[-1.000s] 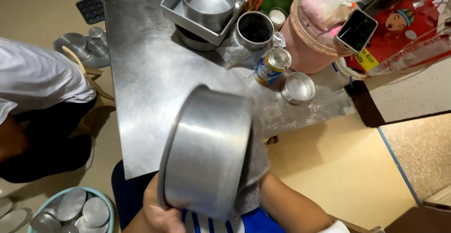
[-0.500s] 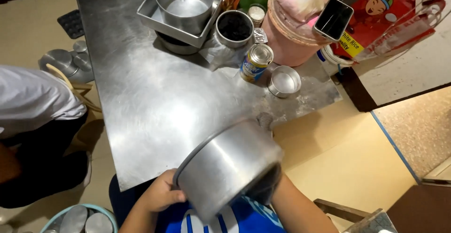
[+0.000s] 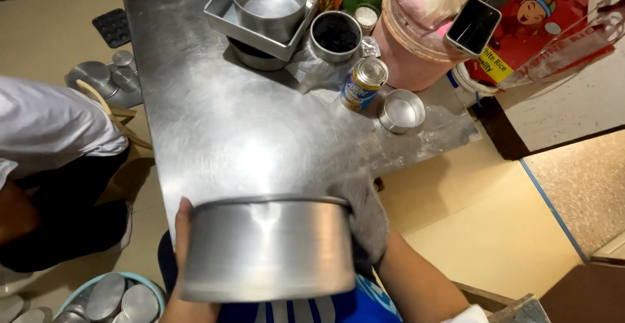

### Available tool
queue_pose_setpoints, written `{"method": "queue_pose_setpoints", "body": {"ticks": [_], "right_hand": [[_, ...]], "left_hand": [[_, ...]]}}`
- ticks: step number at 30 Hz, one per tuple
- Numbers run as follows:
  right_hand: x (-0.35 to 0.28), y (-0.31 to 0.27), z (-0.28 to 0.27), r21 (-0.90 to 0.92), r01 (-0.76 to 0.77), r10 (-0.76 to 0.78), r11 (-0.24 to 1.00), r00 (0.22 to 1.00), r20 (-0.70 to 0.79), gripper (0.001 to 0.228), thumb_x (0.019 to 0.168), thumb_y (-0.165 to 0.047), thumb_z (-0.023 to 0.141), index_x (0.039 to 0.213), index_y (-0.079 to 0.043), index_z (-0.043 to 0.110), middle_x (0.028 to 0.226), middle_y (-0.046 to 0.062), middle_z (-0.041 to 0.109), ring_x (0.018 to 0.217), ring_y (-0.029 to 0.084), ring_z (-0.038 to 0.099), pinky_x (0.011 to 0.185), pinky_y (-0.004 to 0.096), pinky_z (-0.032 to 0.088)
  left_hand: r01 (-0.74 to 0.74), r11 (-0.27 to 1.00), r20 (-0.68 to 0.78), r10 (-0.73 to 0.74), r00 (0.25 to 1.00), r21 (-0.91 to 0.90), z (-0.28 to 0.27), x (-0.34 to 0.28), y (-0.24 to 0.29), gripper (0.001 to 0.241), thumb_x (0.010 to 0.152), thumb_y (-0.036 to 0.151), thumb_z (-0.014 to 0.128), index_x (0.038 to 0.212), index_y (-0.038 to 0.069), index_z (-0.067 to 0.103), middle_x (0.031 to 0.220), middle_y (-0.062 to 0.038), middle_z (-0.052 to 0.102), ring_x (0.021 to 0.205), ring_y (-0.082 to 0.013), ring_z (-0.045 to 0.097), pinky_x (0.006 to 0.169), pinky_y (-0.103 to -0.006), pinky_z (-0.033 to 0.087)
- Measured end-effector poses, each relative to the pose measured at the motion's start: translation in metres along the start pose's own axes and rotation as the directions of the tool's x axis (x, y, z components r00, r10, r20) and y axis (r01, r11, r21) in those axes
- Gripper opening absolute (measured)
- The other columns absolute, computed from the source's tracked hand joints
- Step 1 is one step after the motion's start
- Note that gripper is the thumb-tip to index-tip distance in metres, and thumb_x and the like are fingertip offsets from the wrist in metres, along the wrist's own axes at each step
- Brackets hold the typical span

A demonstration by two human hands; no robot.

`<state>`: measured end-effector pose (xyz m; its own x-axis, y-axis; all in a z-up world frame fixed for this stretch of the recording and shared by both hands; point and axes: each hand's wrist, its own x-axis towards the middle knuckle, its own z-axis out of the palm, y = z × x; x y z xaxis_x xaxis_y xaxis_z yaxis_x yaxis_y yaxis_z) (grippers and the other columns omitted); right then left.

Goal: Wiping and cleaning various metal baking pans with a cloth at a kitchen workstation.

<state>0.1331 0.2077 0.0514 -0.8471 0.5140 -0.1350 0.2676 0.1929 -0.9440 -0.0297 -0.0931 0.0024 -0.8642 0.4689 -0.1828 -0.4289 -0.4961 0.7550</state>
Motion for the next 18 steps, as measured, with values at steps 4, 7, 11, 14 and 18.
{"method": "queue_pose_setpoints", "body": {"ticks": [4, 7, 11, 14, 18], "right_hand": [[0.007, 0.008, 0.003, -0.094, 0.128, -0.123, 0.987, 0.991, 0.061, 0.021, 0.092, -0.017, 0.065, 0.106, -0.002, 0.068, 0.103, 0.014, 0.065, 0.097, 0.026, 0.062, 0.084, 0.036, 0.057], [0.009, 0.018, 0.007, -0.159, 0.213, -0.195, 0.964, 0.973, 0.121, 0.017, 0.092, -0.018, 0.066, 0.102, -0.005, 0.069, 0.100, 0.012, 0.066, 0.095, 0.026, 0.062, 0.084, 0.036, 0.056], [0.022, 0.029, 0.013, -0.231, 0.336, -0.291, 0.913, 0.934, 0.209, 0.013, 0.091, -0.019, 0.068, 0.097, -0.008, 0.071, 0.095, 0.009, 0.066, 0.093, 0.025, 0.062, 0.084, 0.037, 0.055], [0.026, 0.039, 0.018, -0.271, 0.415, -0.342, 0.869, 0.898, 0.277, 0.010, 0.091, -0.019, 0.069, 0.093, -0.010, 0.072, 0.092, 0.007, 0.067, 0.091, 0.025, 0.062, 0.084, 0.037, 0.055], [0.022, 0.056, 0.002, -0.316, 0.534, -0.410, 0.784, 0.828, 0.382, 0.008, 0.090, -0.020, 0.070, 0.087, -0.013, 0.074, 0.088, 0.004, 0.067, 0.089, 0.024, 0.062, 0.084, 0.038, 0.053]], "left_hand": [[0.030, 0.999, 0.036, -0.029, 0.999, -0.026, -0.007, 0.011, -0.001, 0.035, 0.110, 0.030, 0.057, 0.103, -0.003, 0.060, 0.104, -0.016, 0.065, 0.109, -0.0282, 0.062, 0.100, -0.0395, 0.052], [0.073, 0.996, 0.058, -0.070, 0.996, -0.050, -0.013, 0.013, -0.003, 0.036, 0.111, 0.031, 0.055, 0.112, -0.005, 0.059, 0.113, -0.019, 0.063, 0.115, -0.0304, 0.060, 0.104, -0.0414, 0.049], [0.120, 0.990, 0.092, -0.113, 0.989, -0.079, -0.018, 0.023, -0.002, 0.041, 0.112, 0.032, 0.052, 0.124, -0.007, 0.058, 0.126, -0.023, 0.059, 0.123, -0.0332, 0.056, 0.109, -0.0439, 0.046], [0.168, 0.981, 0.112, -0.157, 0.981, -0.094, -0.015, 0.026, 0.005, 0.046, 0.113, 0.032, 0.050, 0.133, -0.008, 0.057, 0.136, -0.026, 0.057, 0.128, -0.0354, 0.054, 0.112, -0.0459, 0.043], [0.086, 0.970, 0.103, -0.112, 0.988, 0.227, 0.029, 0.019, 0.040, 0.045, 0.106, 0.028, 0.050, 0.141, 0.001, 0.057, 0.147, -0.022, 0.054, 0.138, -0.0334, 0.048, 0.117, -0.0430, 0.036]]}}
